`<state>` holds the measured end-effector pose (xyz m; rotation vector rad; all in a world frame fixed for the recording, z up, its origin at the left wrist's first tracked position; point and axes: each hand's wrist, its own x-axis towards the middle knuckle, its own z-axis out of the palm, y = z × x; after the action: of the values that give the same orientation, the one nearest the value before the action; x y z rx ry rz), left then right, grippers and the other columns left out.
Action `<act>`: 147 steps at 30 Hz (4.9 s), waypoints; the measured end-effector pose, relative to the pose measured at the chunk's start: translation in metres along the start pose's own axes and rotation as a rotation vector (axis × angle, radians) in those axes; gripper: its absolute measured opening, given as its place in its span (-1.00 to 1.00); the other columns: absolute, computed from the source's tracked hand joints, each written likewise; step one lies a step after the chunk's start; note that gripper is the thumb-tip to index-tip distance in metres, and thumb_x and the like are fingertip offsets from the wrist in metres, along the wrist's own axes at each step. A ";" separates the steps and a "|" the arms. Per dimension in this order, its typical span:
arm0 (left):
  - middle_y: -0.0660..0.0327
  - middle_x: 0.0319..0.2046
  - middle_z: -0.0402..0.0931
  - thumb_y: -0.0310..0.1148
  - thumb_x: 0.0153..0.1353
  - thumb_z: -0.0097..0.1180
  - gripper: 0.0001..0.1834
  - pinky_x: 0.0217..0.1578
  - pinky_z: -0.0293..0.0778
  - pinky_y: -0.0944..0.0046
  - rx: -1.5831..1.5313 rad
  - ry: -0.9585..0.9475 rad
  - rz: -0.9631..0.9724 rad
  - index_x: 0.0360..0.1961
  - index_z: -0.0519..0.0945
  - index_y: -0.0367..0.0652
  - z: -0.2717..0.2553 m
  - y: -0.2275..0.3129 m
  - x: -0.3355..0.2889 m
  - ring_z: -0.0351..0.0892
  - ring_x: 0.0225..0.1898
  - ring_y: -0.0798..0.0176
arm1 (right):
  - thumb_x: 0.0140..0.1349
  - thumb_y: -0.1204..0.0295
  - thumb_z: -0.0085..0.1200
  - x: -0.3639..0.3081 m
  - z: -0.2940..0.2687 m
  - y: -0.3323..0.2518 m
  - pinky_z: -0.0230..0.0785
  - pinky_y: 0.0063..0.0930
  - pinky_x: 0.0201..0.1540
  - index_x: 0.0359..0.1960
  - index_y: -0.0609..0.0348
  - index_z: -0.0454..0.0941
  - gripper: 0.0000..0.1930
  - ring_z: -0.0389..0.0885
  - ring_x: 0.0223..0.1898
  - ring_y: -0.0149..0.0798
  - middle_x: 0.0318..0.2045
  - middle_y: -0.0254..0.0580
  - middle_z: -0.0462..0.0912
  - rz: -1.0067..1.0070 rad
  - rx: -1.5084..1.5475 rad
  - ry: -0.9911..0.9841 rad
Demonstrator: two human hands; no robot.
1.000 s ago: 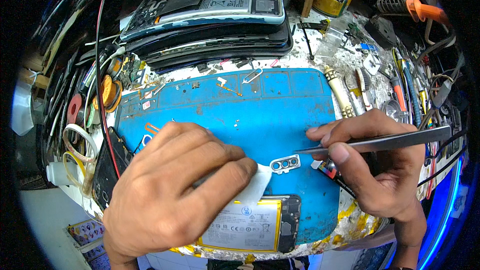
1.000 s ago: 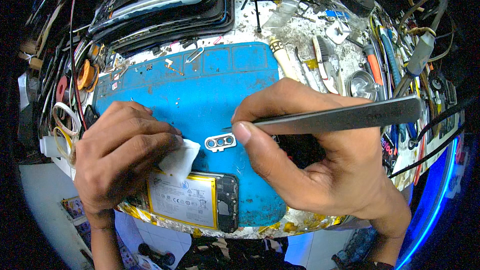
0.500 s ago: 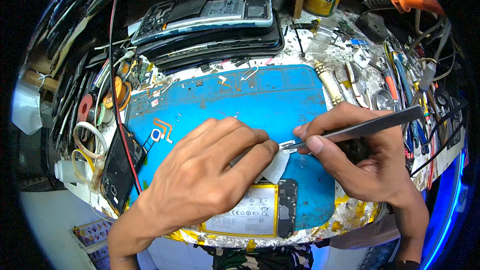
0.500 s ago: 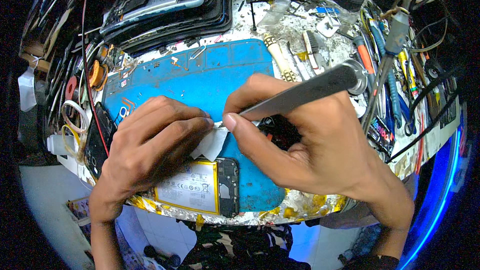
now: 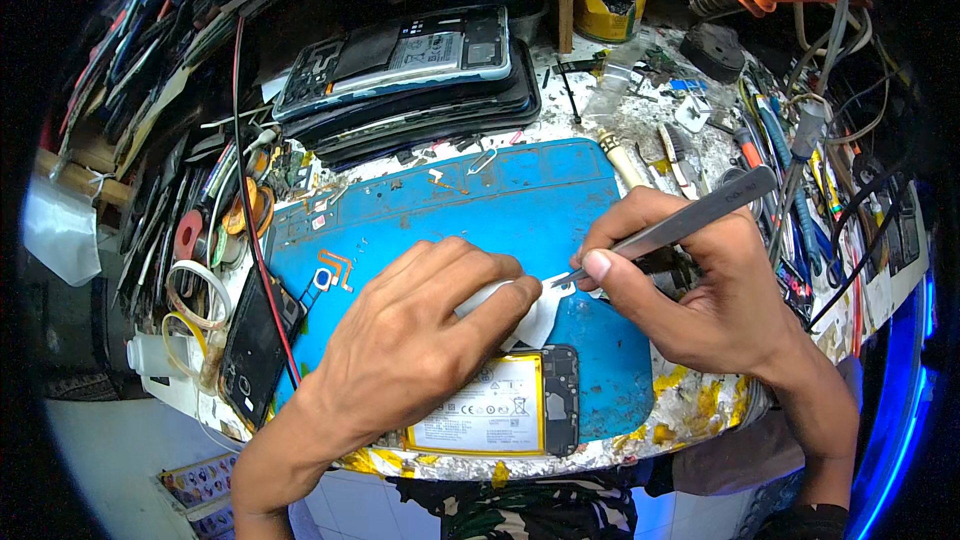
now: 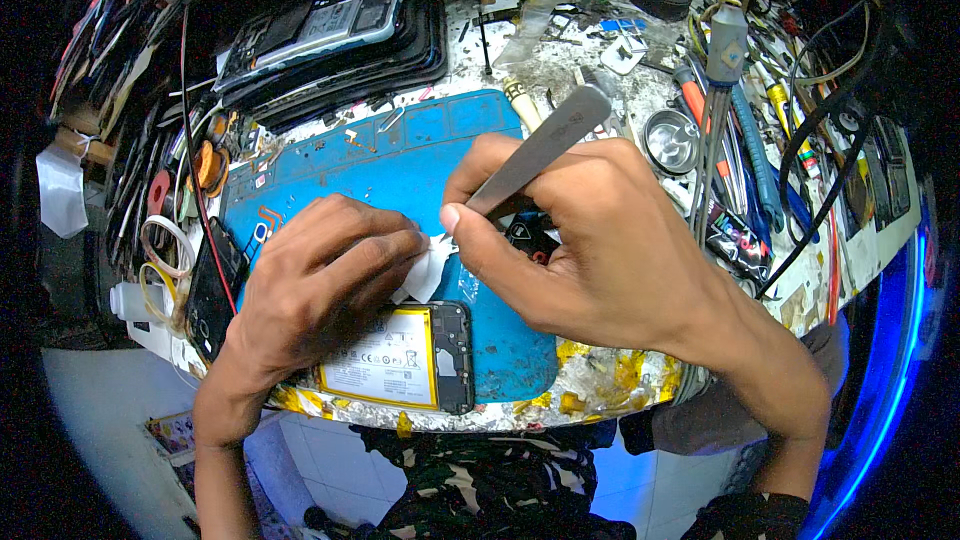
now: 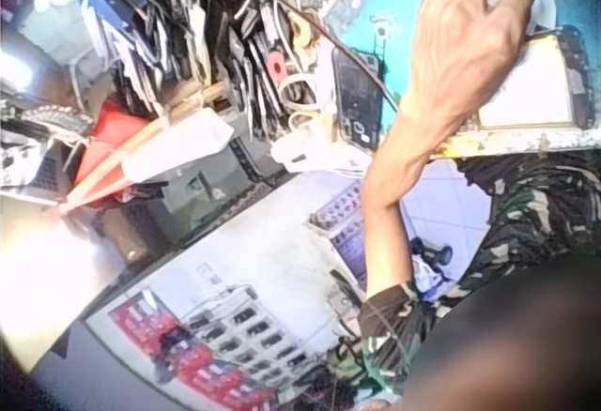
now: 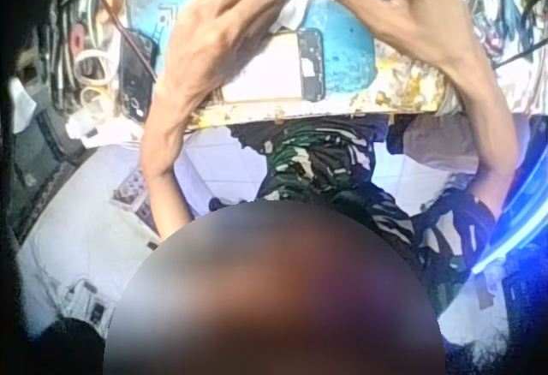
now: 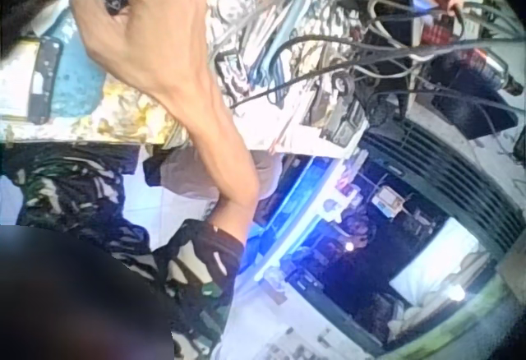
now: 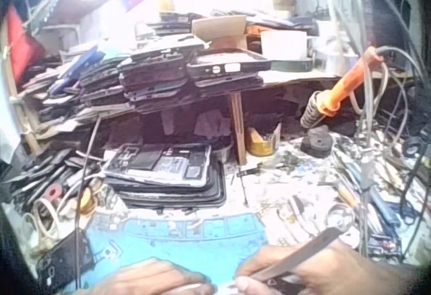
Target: The person cleans a phone back cover with a toothbrush, then uses tweezers to peel adhesive from a small component and places it into the back cover. The person handles a disassembled phone, a battery, and a back cover on a cluttered workbench.
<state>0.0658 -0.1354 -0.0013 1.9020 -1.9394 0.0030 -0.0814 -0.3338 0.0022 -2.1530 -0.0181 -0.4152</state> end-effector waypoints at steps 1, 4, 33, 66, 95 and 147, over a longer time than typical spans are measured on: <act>0.17 -0.19 0.60 -0.47 0.07 0.22 -0.71 -0.17 0.50 0.16 -0.006 -0.001 -0.003 -0.12 0.65 -0.22 0.000 0.000 0.000 0.60 -0.20 0.13 | 0.32 0.52 0.18 0.000 0.000 0.000 0.44 -0.53 -0.36 -0.30 0.32 0.65 -0.91 0.65 -0.40 -0.43 -0.44 -0.19 0.68 0.015 0.000 -0.014; 0.17 -0.18 0.59 -0.47 0.07 0.22 -0.71 -0.17 0.50 0.16 -0.003 -0.006 -0.006 -0.13 0.65 -0.22 -0.001 0.001 0.000 0.60 -0.19 0.13 | 0.31 0.53 0.18 -0.001 -0.001 -0.002 0.41 -0.54 -0.40 -0.30 0.32 0.65 -0.91 0.63 -0.43 -0.45 -0.45 -0.22 0.67 0.038 -0.005 -0.037; 0.14 -0.18 0.61 -0.44 0.13 0.29 -0.72 -0.16 0.50 0.14 -0.008 -0.002 0.010 -0.11 0.62 -0.24 -0.002 0.000 0.001 0.61 -0.19 0.10 | 0.30 0.53 0.18 0.000 0.000 0.001 0.47 -0.49 -0.38 -0.30 0.33 0.66 -0.90 0.70 -0.43 -0.37 -0.45 -0.16 0.71 0.011 -0.066 -0.047; 0.17 -0.11 0.62 -0.47 0.13 0.24 -0.72 -0.10 0.57 0.16 -0.017 -0.067 -0.034 -0.10 0.65 -0.21 -0.009 0.000 -0.002 0.62 -0.12 0.10 | 0.31 0.52 0.17 0.001 -0.001 -0.003 0.48 -0.50 -0.32 -0.27 0.35 0.66 -0.89 0.69 -0.38 -0.36 -0.40 -0.14 0.71 0.091 -0.003 -0.083; 0.17 -0.10 0.62 -0.45 0.13 0.22 -0.69 -0.06 0.50 0.17 0.024 -0.086 -0.017 -0.06 0.65 -0.22 -0.012 0.000 -0.003 0.60 -0.08 0.14 | 0.35 0.49 0.17 0.001 -0.003 -0.006 0.51 -0.42 -0.22 -0.21 0.32 0.67 -0.87 0.72 -0.30 -0.29 -0.32 -0.13 0.73 0.122 -0.038 -0.154; 0.14 -0.23 0.64 -0.61 0.05 0.28 -0.69 -0.12 0.53 0.12 -0.140 0.011 -0.093 -0.13 0.67 -0.23 -0.020 0.002 0.003 0.64 -0.19 0.06 | 0.31 0.52 0.15 0.002 -0.003 0.001 0.49 -0.50 -0.32 -0.28 0.36 0.65 -0.88 0.68 -0.38 -0.39 -0.42 -0.15 0.70 -0.004 -0.022 0.028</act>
<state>0.0696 -0.1319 0.0184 1.8933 -1.7932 -0.1451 -0.0804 -0.3371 0.0034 -2.1690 -0.0022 -0.4495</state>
